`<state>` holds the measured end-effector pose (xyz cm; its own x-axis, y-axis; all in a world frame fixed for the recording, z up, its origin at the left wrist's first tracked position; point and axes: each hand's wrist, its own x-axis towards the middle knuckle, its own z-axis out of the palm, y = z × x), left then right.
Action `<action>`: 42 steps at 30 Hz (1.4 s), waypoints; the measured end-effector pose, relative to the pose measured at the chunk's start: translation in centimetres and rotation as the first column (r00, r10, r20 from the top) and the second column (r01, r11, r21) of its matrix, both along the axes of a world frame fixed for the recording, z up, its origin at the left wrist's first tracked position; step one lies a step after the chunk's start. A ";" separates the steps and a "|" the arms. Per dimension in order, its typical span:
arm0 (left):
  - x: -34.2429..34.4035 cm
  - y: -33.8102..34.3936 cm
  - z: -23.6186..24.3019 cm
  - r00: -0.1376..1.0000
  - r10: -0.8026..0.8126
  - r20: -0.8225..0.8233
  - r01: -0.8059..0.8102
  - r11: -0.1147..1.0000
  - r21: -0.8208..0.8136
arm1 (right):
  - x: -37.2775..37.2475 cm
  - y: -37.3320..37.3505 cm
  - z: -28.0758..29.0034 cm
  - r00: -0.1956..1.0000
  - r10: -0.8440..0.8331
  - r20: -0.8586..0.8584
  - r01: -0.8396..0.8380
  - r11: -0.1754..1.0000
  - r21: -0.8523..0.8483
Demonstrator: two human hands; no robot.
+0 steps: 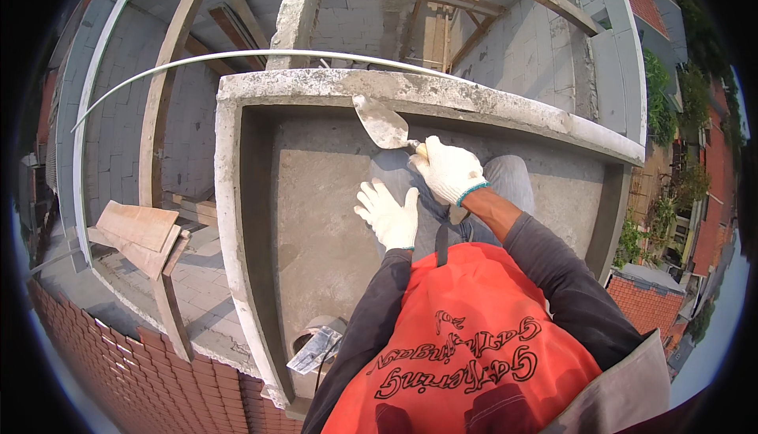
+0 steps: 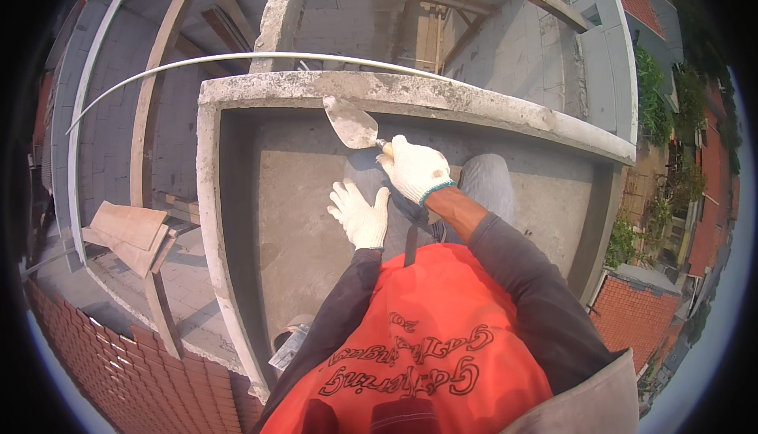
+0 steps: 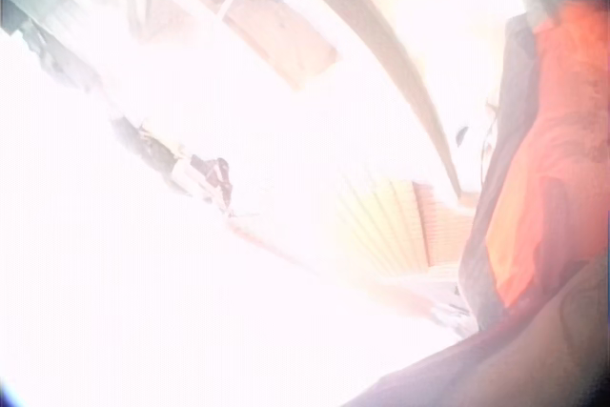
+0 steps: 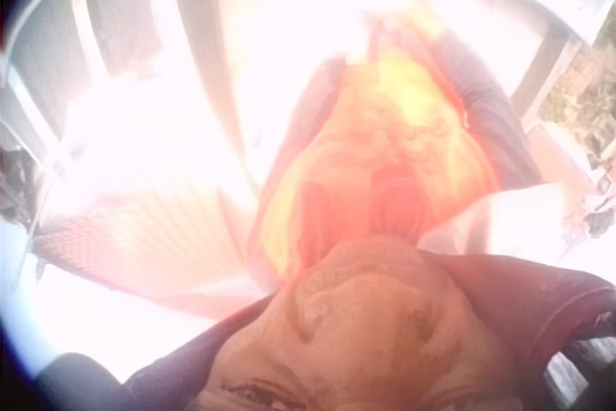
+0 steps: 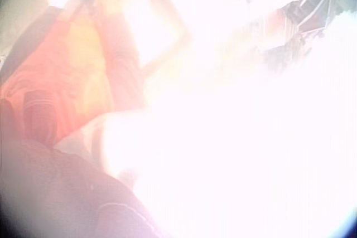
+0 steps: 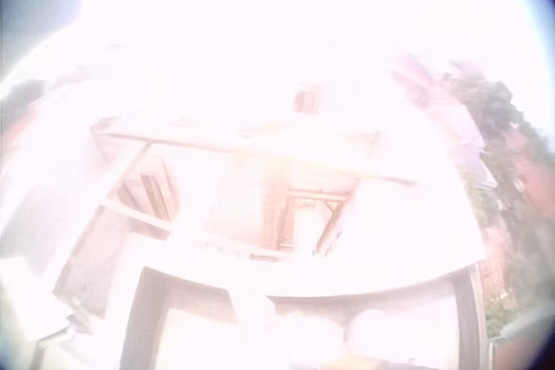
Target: The person applies a white plaster-like substance to a concrete roof beam using a trowel. They smooth the surface along the beam and occasionally use a brush to clean or refine the edges.
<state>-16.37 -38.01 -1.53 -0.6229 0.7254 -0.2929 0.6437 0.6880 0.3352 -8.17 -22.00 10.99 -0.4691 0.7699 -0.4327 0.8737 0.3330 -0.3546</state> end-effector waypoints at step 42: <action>1.6 0.9 0.6 0.993 -0.073 -0.097 0.060 0.989 -0.138 | 24.7 6.1 2.6 0.965 -0.257 0.055 0.258 0.966 -0.016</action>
